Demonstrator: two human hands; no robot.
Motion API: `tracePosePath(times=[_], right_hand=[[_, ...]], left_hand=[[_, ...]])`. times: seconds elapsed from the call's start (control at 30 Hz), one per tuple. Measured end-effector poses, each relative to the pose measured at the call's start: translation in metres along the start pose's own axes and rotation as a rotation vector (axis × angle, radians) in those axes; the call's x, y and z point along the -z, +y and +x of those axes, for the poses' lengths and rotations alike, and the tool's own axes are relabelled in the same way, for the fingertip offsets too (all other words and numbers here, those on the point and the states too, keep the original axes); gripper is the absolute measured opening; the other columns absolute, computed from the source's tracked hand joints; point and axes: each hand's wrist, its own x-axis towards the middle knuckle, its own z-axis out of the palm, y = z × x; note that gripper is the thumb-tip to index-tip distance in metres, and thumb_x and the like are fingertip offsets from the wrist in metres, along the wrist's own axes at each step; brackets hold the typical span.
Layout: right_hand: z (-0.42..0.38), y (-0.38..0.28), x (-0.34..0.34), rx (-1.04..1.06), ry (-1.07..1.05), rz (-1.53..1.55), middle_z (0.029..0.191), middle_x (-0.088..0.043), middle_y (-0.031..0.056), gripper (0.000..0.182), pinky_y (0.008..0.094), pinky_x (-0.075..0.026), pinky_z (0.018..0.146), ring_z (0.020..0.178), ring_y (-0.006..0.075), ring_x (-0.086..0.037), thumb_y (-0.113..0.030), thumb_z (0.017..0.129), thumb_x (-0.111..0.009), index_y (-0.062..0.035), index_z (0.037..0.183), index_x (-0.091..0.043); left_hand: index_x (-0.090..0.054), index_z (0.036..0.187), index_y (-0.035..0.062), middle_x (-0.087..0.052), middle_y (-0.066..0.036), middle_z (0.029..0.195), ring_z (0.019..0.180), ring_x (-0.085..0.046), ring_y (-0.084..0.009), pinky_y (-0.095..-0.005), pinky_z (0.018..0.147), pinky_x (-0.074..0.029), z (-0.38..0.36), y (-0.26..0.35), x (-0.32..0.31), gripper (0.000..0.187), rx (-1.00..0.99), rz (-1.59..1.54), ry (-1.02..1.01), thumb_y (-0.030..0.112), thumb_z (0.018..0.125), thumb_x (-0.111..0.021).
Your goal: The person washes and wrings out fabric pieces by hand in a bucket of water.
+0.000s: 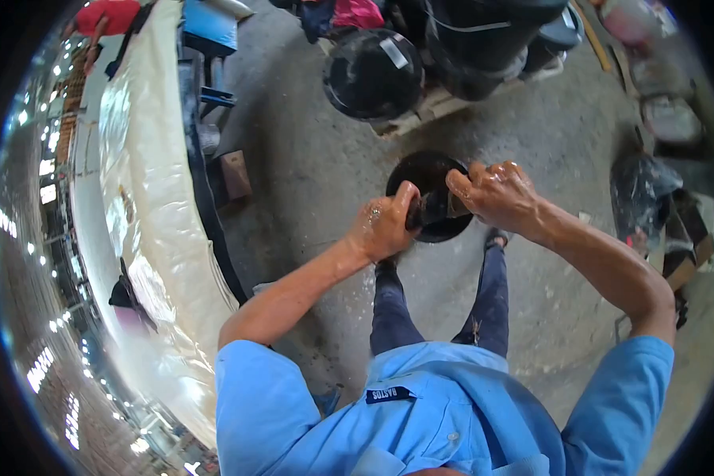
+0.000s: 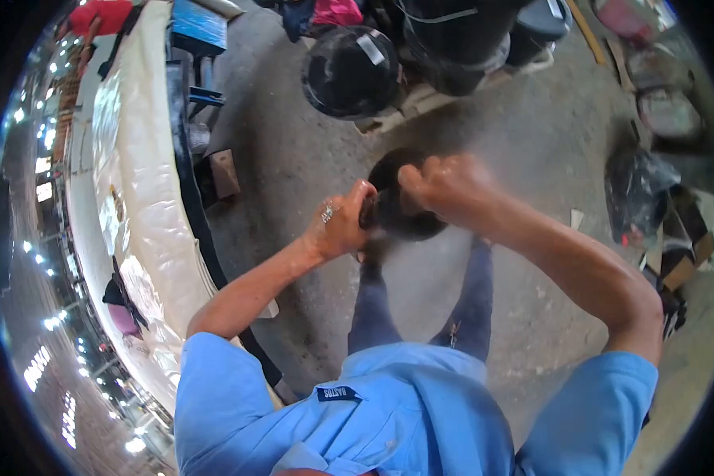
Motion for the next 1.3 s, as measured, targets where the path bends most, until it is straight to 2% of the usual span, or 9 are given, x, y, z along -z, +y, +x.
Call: tracePosePath(times=[0.2,0.33,0.4,0.53,0.6,0.67,0.87,1.13,1.3], right_hand=[[-0.040,-0.042,-0.060,-0.453,0.010,0.609,0.072,-0.063,0.0185,0.029,0.0431,-0.049,0.057,0.070,0.0371,-0.062,-0.010,0.068,-0.067,-0.0039,0.092,-0.052],[-0.042,-0.092,-0.083,-0.784,0.113,1.205,0.078,-0.066,0.0188,0.027,0.0385,-0.048,0.058,0.070,0.0284,-0.066,-0.005,0.072,-0.064,-0.0009,0.098,-0.057],[-0.039,-0.114,-0.085,-0.985,0.007,1.727,0.075,-0.063,0.0102,0.031,0.0349,-0.047,0.055,0.064,0.0204,-0.061,-0.005,0.072,-0.064,-0.0022,0.103,-0.057],[-0.026,-0.129,-0.067,-1.173,-0.072,2.113,0.071,-0.056,0.0037,0.031,0.0300,-0.043,0.050,0.057,0.0171,-0.053,-0.004,0.070,-0.065,-0.0052,0.099,-0.056],[-0.021,-0.138,-0.064,-1.247,0.008,2.497,0.062,-0.049,0.0007,0.027,0.0247,-0.030,0.034,0.042,0.0090,-0.043,-0.007,0.070,-0.066,-0.0083,0.093,-0.053],[-0.017,-0.136,-0.065,-1.211,0.084,2.576,0.059,-0.047,0.0014,0.025,0.0245,-0.029,0.032,0.038,0.0092,-0.042,-0.007,0.071,-0.066,-0.0095,0.089,-0.049],[-0.010,-0.142,-0.076,-0.932,-0.084,3.342,0.054,-0.043,0.0009,0.015,0.0221,-0.024,0.026,0.032,0.0094,-0.035,-0.006,0.077,-0.060,-0.0139,0.077,-0.047],[-0.002,-0.123,-0.082,-0.809,0.034,3.590,0.052,-0.039,-0.0035,0.014,0.0214,-0.023,0.026,0.033,0.0071,-0.033,-0.012,0.081,-0.057,-0.0160,0.073,-0.047],[0.009,-0.112,-0.099,-0.813,0.080,3.676,0.050,-0.037,-0.0045,0.018,0.0225,-0.022,0.027,0.033,0.0082,-0.033,-0.014,0.082,-0.057,-0.0164,0.069,-0.045]], left_hand=[[-0.049,0.106,0.0060,-0.063,-0.015,0.073,0.066,-0.065,-0.0343,-0.0414,0.053,-0.053,0.028,-0.027,-0.003,0.032,-0.267,0.411,-0.109,0.007,0.077,-0.062],[-0.053,0.106,0.0064,-0.059,-0.008,0.065,0.058,-0.065,-0.0253,-0.0351,0.049,-0.052,0.051,-0.032,-0.009,0.027,-0.538,0.642,-0.178,0.007,0.079,-0.058],[-0.054,0.106,0.0075,-0.056,-0.005,0.063,0.057,-0.064,-0.0222,-0.0330,0.047,-0.052,0.064,-0.035,-0.013,0.027,-0.614,0.715,-0.209,0.008,0.080,-0.058],[-0.055,0.108,0.0102,-0.052,-0.004,0.060,0.053,-0.061,-0.0199,-0.0317,0.046,-0.051,0.091,-0.031,-0.025,0.030,-0.813,0.730,-0.251,0.010,0.078,-0.060],[-0.055,0.109,0.0112,-0.051,-0.003,0.060,0.052,-0.060,-0.0188,-0.0310,0.045,-0.050,0.099,-0.027,-0.035,0.031,-0.870,0.721,-0.297,0.010,0.078,-0.060],[-0.056,0.108,0.0124,-0.048,-0.001,0.059,0.052,-0.058,-0.0169,-0.0296,0.045,-0.048,0.106,-0.026,-0.046,0.031,-0.887,0.714,-0.282,0.010,0.078,-0.061],[-0.058,0.103,0.0129,-0.045,0.000,0.059,0.053,-0.056,-0.0157,-0.0287,0.046,-0.046,0.093,-0.032,-0.079,0.029,-0.841,0.566,-0.254,0.007,0.075,-0.066],[-0.060,0.099,0.0099,-0.061,-0.003,0.066,0.056,-0.063,-0.0194,-0.0313,0.050,-0.050,0.084,-0.041,-0.122,0.025,-0.576,0.251,-0.046,0.002,0.076,-0.067],[-0.060,0.100,0.0103,-0.059,-0.006,0.061,0.052,-0.061,-0.0217,-0.0325,0.051,-0.049,0.068,-0.054,-0.156,0.026,-0.170,0.149,0.153,0.011,0.077,-0.071]])
